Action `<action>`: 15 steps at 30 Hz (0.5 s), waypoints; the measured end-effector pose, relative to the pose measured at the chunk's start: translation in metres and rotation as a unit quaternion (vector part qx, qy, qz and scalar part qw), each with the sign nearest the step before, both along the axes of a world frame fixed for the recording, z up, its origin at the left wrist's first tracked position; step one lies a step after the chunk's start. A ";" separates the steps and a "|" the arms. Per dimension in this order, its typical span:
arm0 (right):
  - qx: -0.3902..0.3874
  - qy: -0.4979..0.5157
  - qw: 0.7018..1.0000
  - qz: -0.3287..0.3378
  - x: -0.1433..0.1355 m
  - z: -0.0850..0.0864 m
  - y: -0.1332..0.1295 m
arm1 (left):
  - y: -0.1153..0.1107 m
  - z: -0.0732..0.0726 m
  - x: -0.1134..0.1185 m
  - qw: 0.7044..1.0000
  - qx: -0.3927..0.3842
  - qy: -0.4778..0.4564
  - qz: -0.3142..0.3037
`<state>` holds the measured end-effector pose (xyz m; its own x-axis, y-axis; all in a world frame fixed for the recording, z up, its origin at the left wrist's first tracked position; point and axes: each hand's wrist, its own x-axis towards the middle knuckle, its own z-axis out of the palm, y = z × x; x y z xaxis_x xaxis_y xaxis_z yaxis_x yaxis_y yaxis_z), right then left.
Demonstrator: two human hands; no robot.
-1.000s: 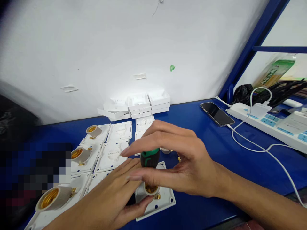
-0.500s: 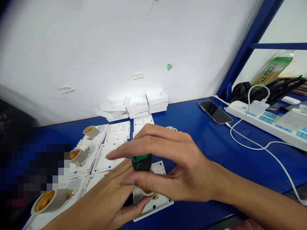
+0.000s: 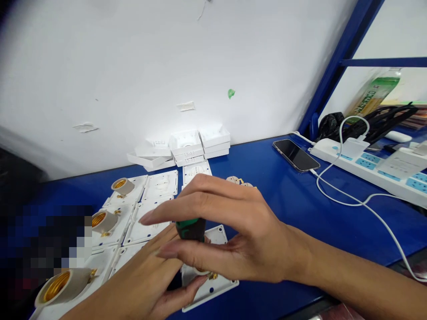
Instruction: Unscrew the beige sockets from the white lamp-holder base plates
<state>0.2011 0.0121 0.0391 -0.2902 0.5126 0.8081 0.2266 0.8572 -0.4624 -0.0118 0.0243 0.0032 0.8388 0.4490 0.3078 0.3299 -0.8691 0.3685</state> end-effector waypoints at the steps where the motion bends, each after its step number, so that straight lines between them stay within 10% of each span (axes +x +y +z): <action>1: 0.003 0.001 1.000 0.000 0.000 0.000 0.000 | 0.000 0.000 0.000 1.000 0.000 -0.001 0.003; 15: 0.003 -0.005 1.000 -0.023 0.001 0.000 -0.001 | -0.002 0.004 0.002 1.000 0.022 0.004 0.015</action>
<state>0.2021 0.0116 0.0387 -0.2749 0.5203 0.8085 0.2708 0.8488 -0.4541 -0.0095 0.0227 0.0071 0.8275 0.4612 0.3203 0.3600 -0.8735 0.3277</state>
